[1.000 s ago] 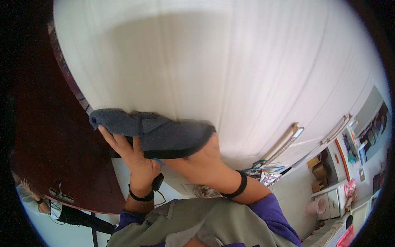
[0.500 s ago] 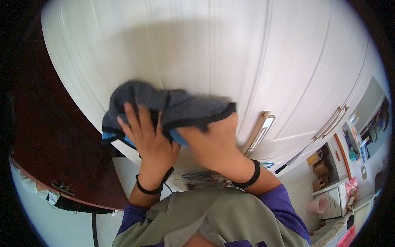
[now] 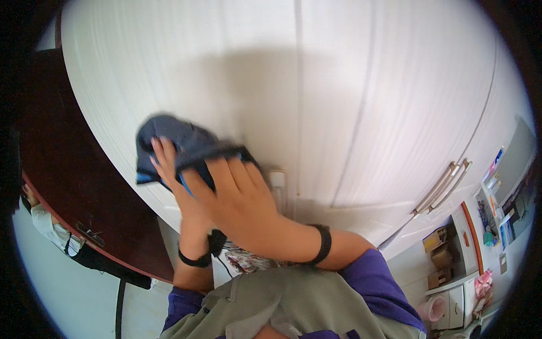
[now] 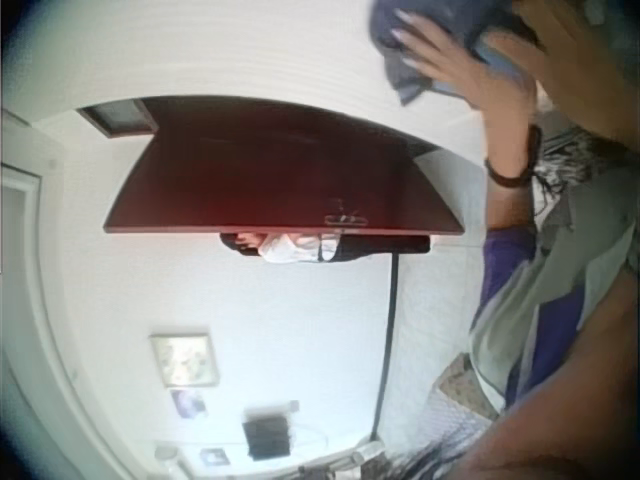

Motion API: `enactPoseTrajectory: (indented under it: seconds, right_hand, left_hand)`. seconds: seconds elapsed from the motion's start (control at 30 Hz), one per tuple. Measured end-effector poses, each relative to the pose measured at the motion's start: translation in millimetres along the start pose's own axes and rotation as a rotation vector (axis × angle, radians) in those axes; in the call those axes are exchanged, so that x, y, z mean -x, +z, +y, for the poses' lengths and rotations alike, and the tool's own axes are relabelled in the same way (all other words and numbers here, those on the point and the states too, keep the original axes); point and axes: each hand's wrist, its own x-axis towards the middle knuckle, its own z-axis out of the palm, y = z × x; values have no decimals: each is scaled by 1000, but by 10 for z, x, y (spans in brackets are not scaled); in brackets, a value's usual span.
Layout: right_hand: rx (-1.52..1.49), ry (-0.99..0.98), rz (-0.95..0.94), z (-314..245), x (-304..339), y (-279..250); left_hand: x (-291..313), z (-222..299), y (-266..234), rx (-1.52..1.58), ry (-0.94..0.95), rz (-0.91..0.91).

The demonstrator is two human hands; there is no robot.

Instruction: The person wipes the exterior surfaces and doors of a wooden wardrobe with a cloth.

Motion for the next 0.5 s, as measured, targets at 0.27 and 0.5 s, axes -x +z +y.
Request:
enactPoseTrajectory:
  seconds: [0.27,0.5]
  right_hand:
    - [-59,121,457,916,-75,-1073]
    - [-67,196,229,1169,823,-826]
  left_hand:
    - [-911,1262,-109,-18,324,-269]
    - [-3,1645,480,-4,138,-326]
